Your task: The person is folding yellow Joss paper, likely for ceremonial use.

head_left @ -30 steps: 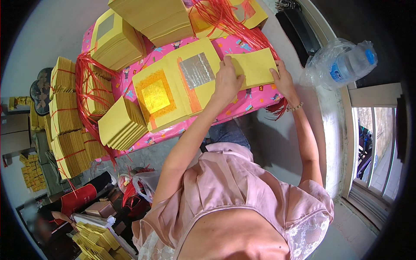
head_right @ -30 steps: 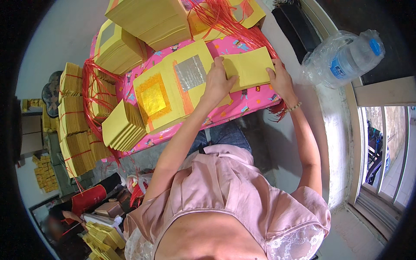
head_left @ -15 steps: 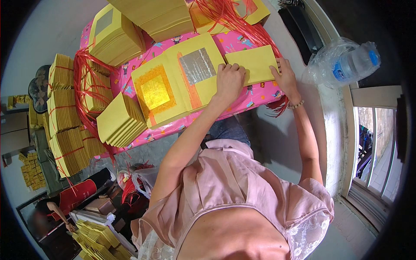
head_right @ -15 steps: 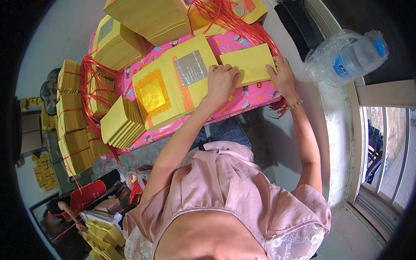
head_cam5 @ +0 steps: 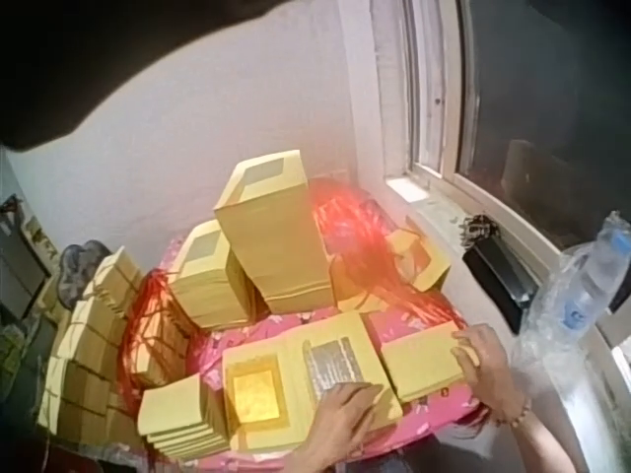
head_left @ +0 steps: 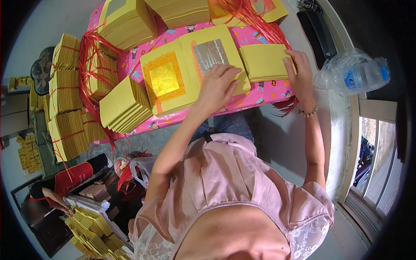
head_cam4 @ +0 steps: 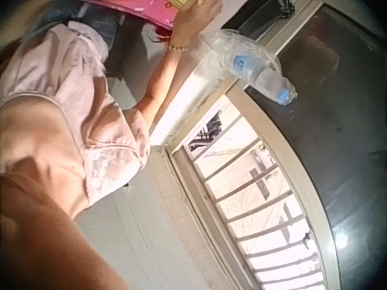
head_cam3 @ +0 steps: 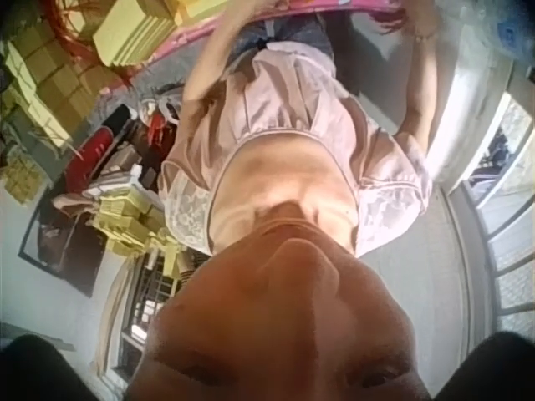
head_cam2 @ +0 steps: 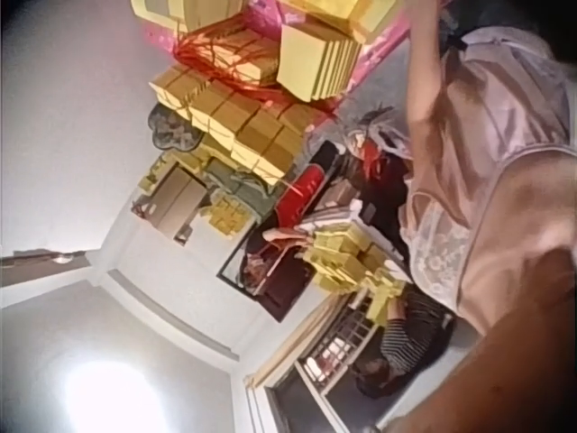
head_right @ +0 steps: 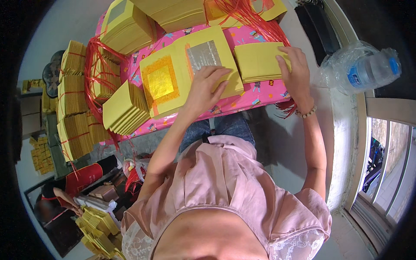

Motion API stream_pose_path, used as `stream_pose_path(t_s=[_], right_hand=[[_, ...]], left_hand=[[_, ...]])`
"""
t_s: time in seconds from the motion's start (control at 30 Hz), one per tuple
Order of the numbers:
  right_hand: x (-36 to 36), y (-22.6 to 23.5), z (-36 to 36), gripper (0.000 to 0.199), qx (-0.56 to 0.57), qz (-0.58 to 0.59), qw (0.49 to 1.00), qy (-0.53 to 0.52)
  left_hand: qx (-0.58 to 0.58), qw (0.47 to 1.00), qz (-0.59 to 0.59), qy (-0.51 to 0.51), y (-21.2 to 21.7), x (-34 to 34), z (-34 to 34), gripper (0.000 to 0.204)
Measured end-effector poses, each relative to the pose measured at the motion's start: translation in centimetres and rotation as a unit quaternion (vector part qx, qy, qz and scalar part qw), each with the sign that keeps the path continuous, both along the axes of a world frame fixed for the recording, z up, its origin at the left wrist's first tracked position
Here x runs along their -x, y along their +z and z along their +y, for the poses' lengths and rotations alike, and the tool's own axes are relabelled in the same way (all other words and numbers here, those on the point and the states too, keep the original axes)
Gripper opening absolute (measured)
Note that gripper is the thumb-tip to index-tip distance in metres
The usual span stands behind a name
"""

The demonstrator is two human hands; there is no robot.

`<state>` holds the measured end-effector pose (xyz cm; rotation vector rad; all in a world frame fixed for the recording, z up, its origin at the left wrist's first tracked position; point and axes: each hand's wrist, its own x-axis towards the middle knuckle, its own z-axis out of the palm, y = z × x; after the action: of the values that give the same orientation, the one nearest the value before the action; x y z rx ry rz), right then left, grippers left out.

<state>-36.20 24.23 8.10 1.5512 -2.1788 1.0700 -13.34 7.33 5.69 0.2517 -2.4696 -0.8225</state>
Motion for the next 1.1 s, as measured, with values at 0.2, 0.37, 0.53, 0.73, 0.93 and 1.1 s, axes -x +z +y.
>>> stream_pose_path(t_s=[0.2, 0.37, 0.53, 0.73, 0.93, 1.1], right_hand=[[-4.4, 1.4, -2.5, 0.032, -0.138, 0.014, 0.967, 0.212], [-5.5, 0.2, -4.1, 0.036, -0.221, 0.069, 0.937, 0.262], [-5.6, -0.7, -4.7, 0.038, -0.258, 0.095, 0.921, 0.276], [-5.3, -1.2, -4.6, 0.028, -0.203, 0.106, 0.927, 0.297], [-5.2, -0.9, -5.0, 0.014, -0.172, 0.097, 0.933, 0.301], [-5.2, -0.7, -5.2, 0.011, -0.167, 0.062, 0.937, 0.301]], left_hand=[[-0.021, 0.997, -0.054, 0.056, -0.4, -5.7, -0.7, 0.038], [-0.006, 0.994, -0.076, 0.083, -0.9, -7.1, -0.6, 0.042], [0.0, 0.992, -0.075, 0.097, -1.9, -7.4, -0.8, 0.04], [-0.039, 0.993, -0.068, 0.087, -1.9, -7.9, -1.1, 0.033], [-0.098, 0.991, -0.047, 0.074, -1.8, -8.6, -1.7, 0.025], [-0.149, 0.985, -0.028, 0.083, -2.0, -8.9, -1.9, 0.017]])
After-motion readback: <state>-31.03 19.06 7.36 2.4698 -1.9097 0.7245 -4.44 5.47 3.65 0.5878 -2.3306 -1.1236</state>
